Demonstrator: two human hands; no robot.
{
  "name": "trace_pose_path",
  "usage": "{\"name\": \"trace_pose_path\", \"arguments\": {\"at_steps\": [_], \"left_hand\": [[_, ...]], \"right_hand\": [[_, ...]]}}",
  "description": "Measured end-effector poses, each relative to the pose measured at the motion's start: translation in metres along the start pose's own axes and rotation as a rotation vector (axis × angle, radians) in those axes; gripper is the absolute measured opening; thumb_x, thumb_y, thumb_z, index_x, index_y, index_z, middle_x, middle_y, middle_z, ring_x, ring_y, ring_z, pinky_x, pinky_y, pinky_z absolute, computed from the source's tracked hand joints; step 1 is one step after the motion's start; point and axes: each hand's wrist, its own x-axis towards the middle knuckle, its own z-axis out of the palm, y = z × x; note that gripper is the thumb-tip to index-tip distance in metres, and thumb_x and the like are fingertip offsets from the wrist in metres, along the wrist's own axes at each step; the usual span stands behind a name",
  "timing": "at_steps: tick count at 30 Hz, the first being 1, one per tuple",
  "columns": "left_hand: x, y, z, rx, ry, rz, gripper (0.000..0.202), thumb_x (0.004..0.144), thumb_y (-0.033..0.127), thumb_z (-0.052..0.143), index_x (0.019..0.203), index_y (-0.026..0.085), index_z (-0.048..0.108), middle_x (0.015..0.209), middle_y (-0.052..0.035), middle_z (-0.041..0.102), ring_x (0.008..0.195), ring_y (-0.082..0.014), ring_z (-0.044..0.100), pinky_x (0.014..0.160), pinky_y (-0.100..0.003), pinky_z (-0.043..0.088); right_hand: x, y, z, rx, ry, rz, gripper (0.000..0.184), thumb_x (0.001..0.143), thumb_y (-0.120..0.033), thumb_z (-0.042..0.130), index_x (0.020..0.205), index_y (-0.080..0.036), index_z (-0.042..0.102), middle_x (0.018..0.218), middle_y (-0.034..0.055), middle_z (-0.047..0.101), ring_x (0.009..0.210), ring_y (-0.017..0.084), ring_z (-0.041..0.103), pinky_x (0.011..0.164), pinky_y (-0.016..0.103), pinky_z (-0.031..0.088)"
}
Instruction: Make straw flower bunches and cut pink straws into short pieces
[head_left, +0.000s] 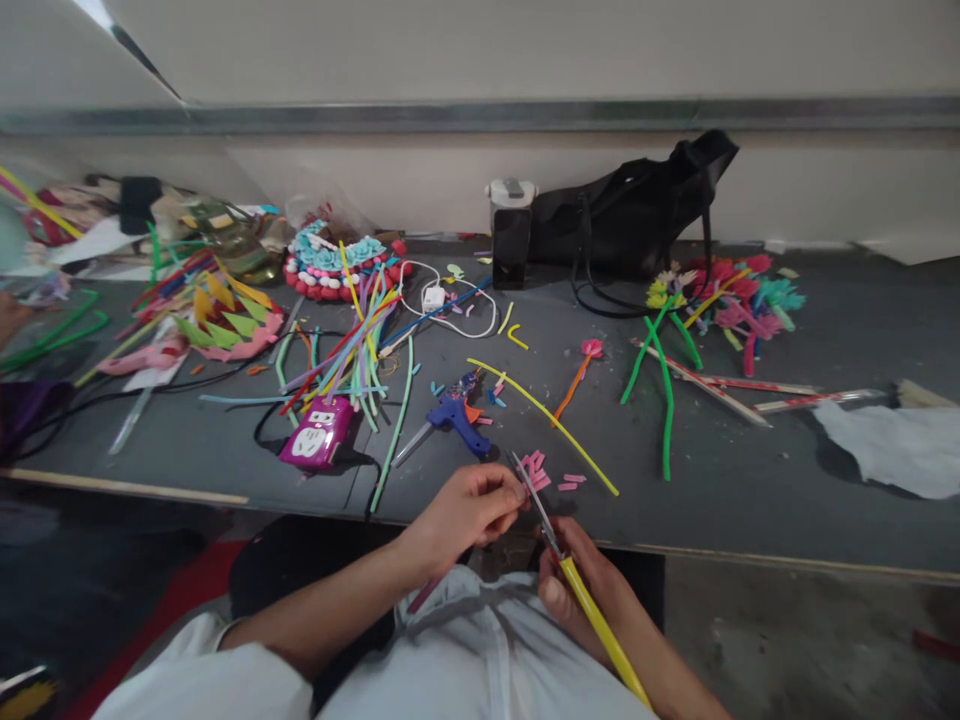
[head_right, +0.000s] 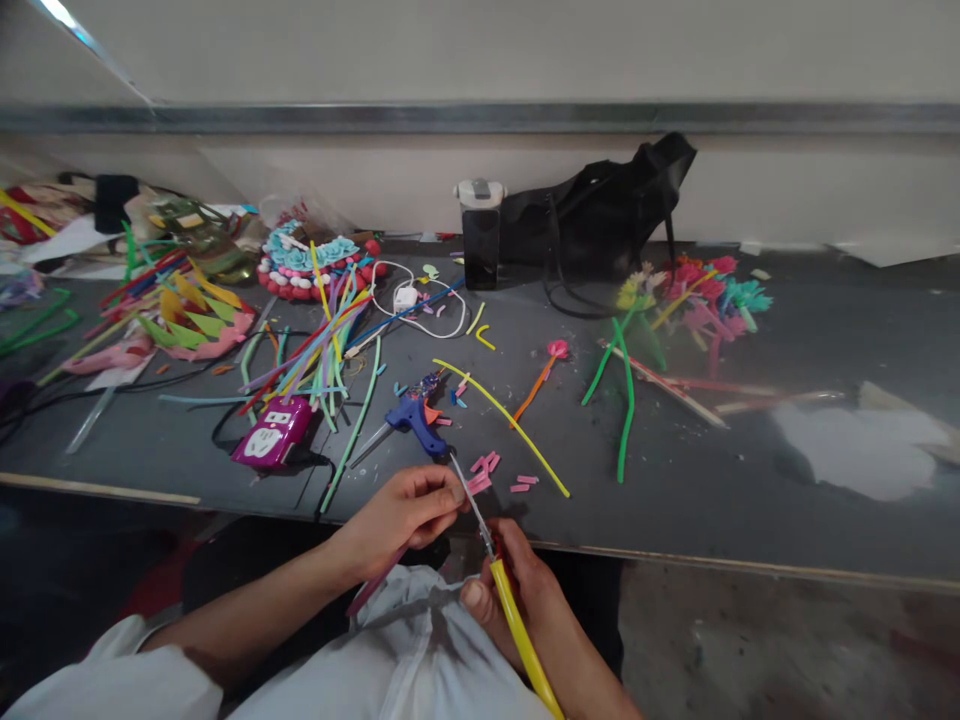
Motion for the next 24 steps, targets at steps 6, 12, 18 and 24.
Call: {"name": "trace_pose_path", "arguments": {"at_steps": [6, 12, 18, 24], "left_hand": [[0.001, 0.001, 0.001, 0.017, 0.005, -0.008, 0.028, 0.073, 0.040, 0.064, 0.070, 0.015, 0.051, 0.045, 0.0082, 0.039, 0.040, -0.0027, 0.023, 0.041, -0.020, 0.011], [0.001, 0.002, 0.001, 0.041, 0.015, -0.004, 0.029, 0.073, 0.040, 0.064, 0.069, 0.015, 0.052, 0.045, 0.0085, 0.038, 0.040, -0.0028, 0.022, 0.041, -0.020, 0.012], [0.001, 0.000, 0.002, 0.054, 0.002, 0.001, 0.027, 0.074, 0.039, 0.063, 0.068, 0.015, 0.051, 0.045, 0.0086, 0.037, 0.041, -0.0032, 0.022, 0.041, -0.020, 0.011], [0.002, -0.002, 0.001, 0.058, 0.009, -0.008, 0.026, 0.073, 0.039, 0.063, 0.068, 0.016, 0.052, 0.045, 0.0086, 0.037, 0.040, -0.0033, 0.021, 0.041, -0.021, 0.012]], "right_hand": [[0.001, -0.011, -0.006, -0.029, -0.028, -0.004, 0.047, 0.086, -0.057, 0.054, 0.112, -0.019, 0.049, 0.066, -0.0019, 0.054, 0.055, 0.013, 0.052, 0.048, 0.020, 0.042], [0.002, -0.014, -0.012, -0.004, -0.105, 0.017, 0.048, 0.086, -0.054, 0.054, 0.116, -0.018, 0.047, 0.067, -0.0026, 0.054, 0.057, 0.013, 0.051, 0.051, 0.021, 0.042], [0.001, -0.012, -0.008, -0.024, -0.050, 0.042, 0.049, 0.085, -0.058, 0.053, 0.114, -0.019, 0.049, 0.069, -0.0013, 0.053, 0.059, 0.014, 0.051, 0.051, 0.022, 0.042], [0.001, -0.019, -0.012, -0.024, -0.071, -0.010, 0.046, 0.086, -0.056, 0.053, 0.114, -0.018, 0.051, 0.072, 0.0004, 0.056, 0.060, 0.014, 0.051, 0.053, 0.022, 0.043]]}}
